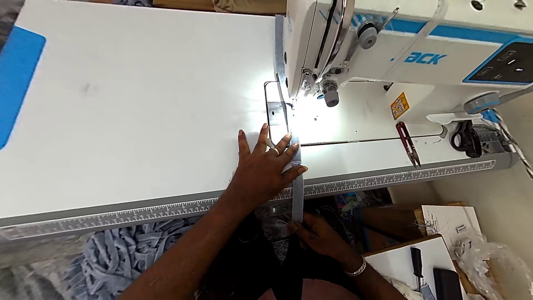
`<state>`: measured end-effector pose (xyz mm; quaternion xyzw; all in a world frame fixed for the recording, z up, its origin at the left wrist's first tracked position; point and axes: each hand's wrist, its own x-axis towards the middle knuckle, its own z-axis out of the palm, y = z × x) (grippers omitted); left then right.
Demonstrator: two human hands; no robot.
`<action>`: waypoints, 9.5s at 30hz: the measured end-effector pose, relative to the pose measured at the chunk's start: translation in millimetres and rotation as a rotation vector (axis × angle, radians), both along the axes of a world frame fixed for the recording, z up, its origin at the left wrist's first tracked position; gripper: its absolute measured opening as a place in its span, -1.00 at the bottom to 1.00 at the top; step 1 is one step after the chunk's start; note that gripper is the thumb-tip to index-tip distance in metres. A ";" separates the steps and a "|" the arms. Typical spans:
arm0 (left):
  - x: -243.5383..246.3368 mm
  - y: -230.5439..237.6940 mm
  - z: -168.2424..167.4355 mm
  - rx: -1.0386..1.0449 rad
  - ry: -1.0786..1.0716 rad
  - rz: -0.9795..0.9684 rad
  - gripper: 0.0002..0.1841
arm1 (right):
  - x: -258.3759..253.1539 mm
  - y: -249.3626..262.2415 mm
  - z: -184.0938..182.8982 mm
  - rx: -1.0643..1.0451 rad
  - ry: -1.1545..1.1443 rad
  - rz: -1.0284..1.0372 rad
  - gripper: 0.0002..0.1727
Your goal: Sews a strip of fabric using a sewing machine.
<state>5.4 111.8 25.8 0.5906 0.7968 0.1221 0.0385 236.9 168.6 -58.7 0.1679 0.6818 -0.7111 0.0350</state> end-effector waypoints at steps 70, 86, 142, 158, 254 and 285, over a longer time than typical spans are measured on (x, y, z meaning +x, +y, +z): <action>2.6 4.9 -4.9 0.018 -0.002 0.004 -0.32 | -1.9 2.7 -1.2 0.046 -0.002 0.093 -0.65; 2.8 3.8 -5.1 0.018 0.000 0.006 -0.34 | 5.8 2.9 -1.6 -0.116 0.052 0.039 -0.63; -1.7 -1.6 -3.0 0.025 -0.008 -0.017 -0.28 | -30.0 0.2 -2.5 0.080 0.149 0.076 -0.71; -1.0 1.2 -3.9 0.000 0.006 -0.005 -0.28 | -4.3 -2.4 -8.6 0.111 -0.001 0.211 -0.60; -1.7 2.1 -6.3 0.039 -0.009 0.005 -0.34 | -2.5 -0.8 -7.7 0.073 -0.021 0.172 -0.65; -1.4 3.5 -0.9 -0.003 -0.021 0.014 -0.21 | 5.7 2.0 7.1 -0.120 -0.049 0.025 -0.65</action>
